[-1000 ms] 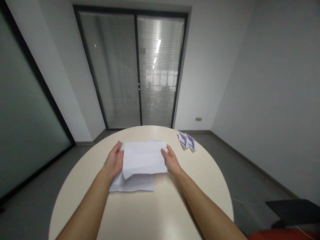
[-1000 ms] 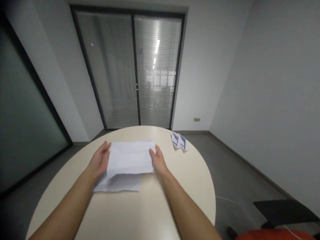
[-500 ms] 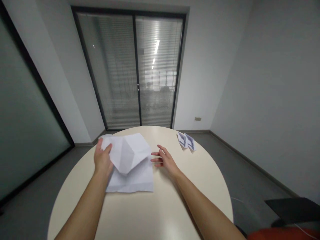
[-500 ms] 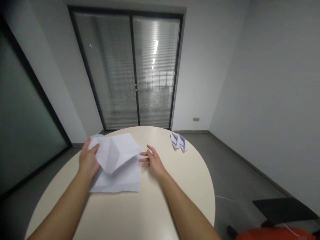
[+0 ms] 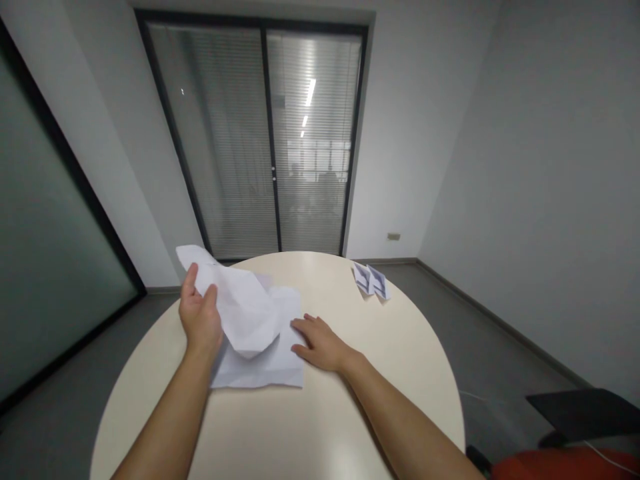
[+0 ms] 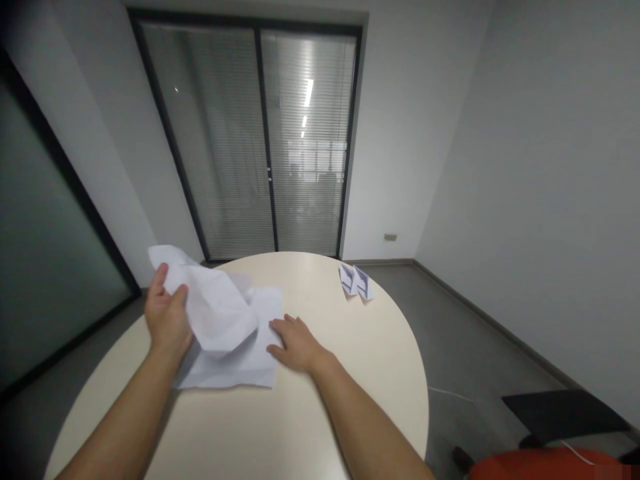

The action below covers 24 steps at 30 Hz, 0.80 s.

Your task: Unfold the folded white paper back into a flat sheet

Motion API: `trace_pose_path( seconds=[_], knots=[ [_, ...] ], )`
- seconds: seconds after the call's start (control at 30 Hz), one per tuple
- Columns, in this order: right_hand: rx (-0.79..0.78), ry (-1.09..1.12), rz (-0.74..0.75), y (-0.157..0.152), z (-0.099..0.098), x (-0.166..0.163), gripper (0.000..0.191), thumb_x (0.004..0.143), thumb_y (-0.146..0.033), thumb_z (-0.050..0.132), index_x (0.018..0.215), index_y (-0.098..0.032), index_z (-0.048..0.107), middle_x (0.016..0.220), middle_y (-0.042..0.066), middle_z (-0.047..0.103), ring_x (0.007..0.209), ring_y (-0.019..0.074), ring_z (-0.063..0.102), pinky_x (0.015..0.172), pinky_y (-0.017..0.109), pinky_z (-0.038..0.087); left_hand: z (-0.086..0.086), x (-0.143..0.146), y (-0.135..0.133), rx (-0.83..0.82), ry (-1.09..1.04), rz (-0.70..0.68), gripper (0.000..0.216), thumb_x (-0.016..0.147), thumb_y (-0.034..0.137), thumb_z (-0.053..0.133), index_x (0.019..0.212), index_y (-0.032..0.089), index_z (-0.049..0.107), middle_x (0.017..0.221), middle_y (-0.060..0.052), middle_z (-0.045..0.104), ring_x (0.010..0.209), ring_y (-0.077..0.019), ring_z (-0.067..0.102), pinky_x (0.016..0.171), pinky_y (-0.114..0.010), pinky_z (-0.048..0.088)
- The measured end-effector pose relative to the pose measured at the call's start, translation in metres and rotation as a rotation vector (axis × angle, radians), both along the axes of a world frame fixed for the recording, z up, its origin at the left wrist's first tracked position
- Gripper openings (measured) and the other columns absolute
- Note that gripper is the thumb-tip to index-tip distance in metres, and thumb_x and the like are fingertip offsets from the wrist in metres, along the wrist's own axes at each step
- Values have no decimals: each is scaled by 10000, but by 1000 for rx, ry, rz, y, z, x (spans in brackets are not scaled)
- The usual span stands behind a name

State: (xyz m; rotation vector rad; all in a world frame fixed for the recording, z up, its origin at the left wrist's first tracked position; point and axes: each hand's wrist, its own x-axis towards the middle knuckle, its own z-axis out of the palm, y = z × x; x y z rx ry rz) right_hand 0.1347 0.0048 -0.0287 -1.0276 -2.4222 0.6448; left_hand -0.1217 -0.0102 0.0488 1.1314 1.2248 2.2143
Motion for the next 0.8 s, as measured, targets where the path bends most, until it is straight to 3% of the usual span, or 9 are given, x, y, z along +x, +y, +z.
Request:
trace_pose_path(
  seconds=[0.1, 0.17, 0.27, 0.37, 0.47, 0.53, 0.6, 0.7, 0.8],
  knots=[
    [-48, -54, -37, 2, 2, 5, 640, 882, -381, 619, 1482, -226, 460, 1549, 124, 448, 1483, 398, 274, 1190, 625, 172, -3, -2, 4, -82, -161, -129, 688, 832, 144, 610, 1484, 294, 452, 1474, -71, 554, 1196, -212, 650, 1006, -333, 543],
    [-68, -61, -34, 5, 3, 10, 643, 867, -360, 618, 1479, -245, 460, 1554, 107, 445, 1497, 396, 238, 1188, 645, 141, -11, -7, 7, -249, -179, -260, 693, 786, 96, 614, 1446, 281, 514, 1319, -74, 673, 979, -185, 733, 863, -298, 600],
    [-78, -55, -25, 10, 3, 18, 640, 834, -322, 627, 1454, -260, 484, 1539, 100, 464, 1508, 386, 211, 1190, 648, 112, -34, -17, 13, -558, -115, -426, 723, 729, 35, 606, 1430, 193, 527, 1066, -101, 765, 727, -169, 740, 654, -257, 596],
    [-72, -29, -36, 15, 0, 21, 676, 806, -314, 645, 1454, -229, 476, 1542, 130, 450, 1505, 385, 219, 1199, 628, 104, -61, -30, 22, -782, 46, -435, 727, 704, 14, 580, 1417, 145, 524, 995, -110, 779, 622, -176, 718, 557, -256, 565],
    [-49, 2, -65, 17, -4, 20, 649, 787, -265, 639, 1417, -195, 498, 1486, 153, 505, 1467, 373, 308, 1195, 616, 139, -81, -41, 33, -785, 218, -309, 659, 719, 31, 574, 1371, 125, 562, 1177, -130, 741, 899, -202, 753, 785, -280, 596],
    [-40, 51, -111, 19, -7, 19, 576, 793, -200, 601, 1365, -176, 530, 1369, 156, 601, 1359, 335, 468, 1179, 573, 230, -91, -45, 41, -718, 370, -240, 622, 712, 38, 579, 1326, 136, 599, 1299, -120, 690, 1154, -217, 683, 1013, -309, 520],
    [-60, 140, -145, 20, -10, 18, 546, 837, -165, 540, 1382, -166, 505, 1295, 152, 645, 1241, 277, 578, 1134, 494, 341, -99, -45, 45, -664, 535, -147, 571, 721, 62, 587, 1288, 119, 626, 1368, -133, 644, 1285, -239, 598, 1146, -351, 409],
    [-83, 228, -153, 20, -12, 17, 554, 928, -215, 477, 1475, -161, 418, 1349, 161, 616, 1232, 240, 590, 1084, 425, 417, -111, -42, 48, -577, 731, -51, 553, 780, 124, 573, 1332, 138, 603, 1390, -128, 625, 1309, -253, 576, 1170, -386, 390],
    [11, 169, -141, 20, -11, 19, 549, 919, -314, 569, 1446, -176, 500, 1382, 158, 589, 1259, 263, 556, 1091, 421, 412, -118, -36, 47, -544, 869, 16, 541, 837, 165, 528, 1377, 134, 564, 1394, -138, 615, 1302, -264, 577, 1165, -409, 398]
  ],
)
